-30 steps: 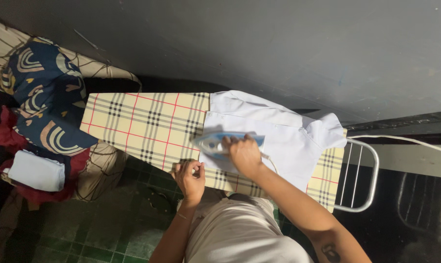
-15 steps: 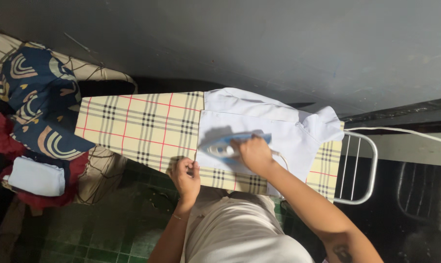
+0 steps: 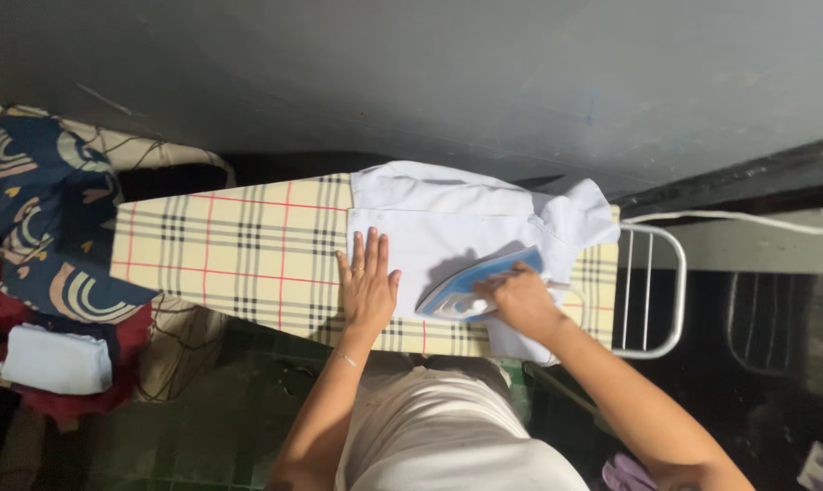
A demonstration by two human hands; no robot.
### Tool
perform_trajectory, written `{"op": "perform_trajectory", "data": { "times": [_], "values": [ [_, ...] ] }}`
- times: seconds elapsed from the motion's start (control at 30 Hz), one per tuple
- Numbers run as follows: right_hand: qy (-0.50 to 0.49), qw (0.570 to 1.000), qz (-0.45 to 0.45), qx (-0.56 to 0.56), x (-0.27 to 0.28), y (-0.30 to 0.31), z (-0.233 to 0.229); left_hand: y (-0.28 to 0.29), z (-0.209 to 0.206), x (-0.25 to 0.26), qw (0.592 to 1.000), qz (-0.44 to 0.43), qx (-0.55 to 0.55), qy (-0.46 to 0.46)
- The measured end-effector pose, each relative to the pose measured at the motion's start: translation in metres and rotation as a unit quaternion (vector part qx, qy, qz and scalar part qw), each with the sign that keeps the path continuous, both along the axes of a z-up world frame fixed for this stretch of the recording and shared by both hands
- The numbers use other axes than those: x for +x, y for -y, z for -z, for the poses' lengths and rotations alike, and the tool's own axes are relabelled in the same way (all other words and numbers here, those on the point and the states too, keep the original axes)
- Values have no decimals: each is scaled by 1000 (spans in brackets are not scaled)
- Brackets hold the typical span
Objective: The person irons a white shirt on a plaid ironing board, smoothing the fabric and using a blue and white iron to press the sleeves, collar, and body. After ironing, the person folds the shirt and places it on a nearby bed.
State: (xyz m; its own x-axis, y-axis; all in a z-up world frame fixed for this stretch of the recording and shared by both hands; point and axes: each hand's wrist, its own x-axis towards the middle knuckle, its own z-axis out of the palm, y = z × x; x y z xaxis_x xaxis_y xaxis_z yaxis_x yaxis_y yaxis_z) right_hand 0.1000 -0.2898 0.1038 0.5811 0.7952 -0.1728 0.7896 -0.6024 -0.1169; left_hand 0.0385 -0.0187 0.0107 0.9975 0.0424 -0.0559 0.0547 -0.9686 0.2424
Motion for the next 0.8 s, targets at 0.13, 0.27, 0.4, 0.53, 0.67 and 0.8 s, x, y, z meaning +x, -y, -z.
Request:
{"op": "perform_trajectory", "data": {
  "times": [0.13,0.27,0.4,0.53,0.67,0.8],
  "values": [
    [15,996,86,-15,4,42,-1,0,-3,1,1000,2,28,-9],
    [14,974,223,-30,-1,76,-4,2,-2,-2,999,7,48,-10],
    [45,924,380,-17,-2,100,-4,3,1,-2,999,2,37,8],
    [72,900,430,6,2,99,1,2,5,-4,999,2,43,8],
    [-10,911,410,-33,12,68,5,2,7,-4,999,-2,28,16],
    [34,939,340,25,12,23,9,1,10,-6,999,-7,41,7]
  ]
}}
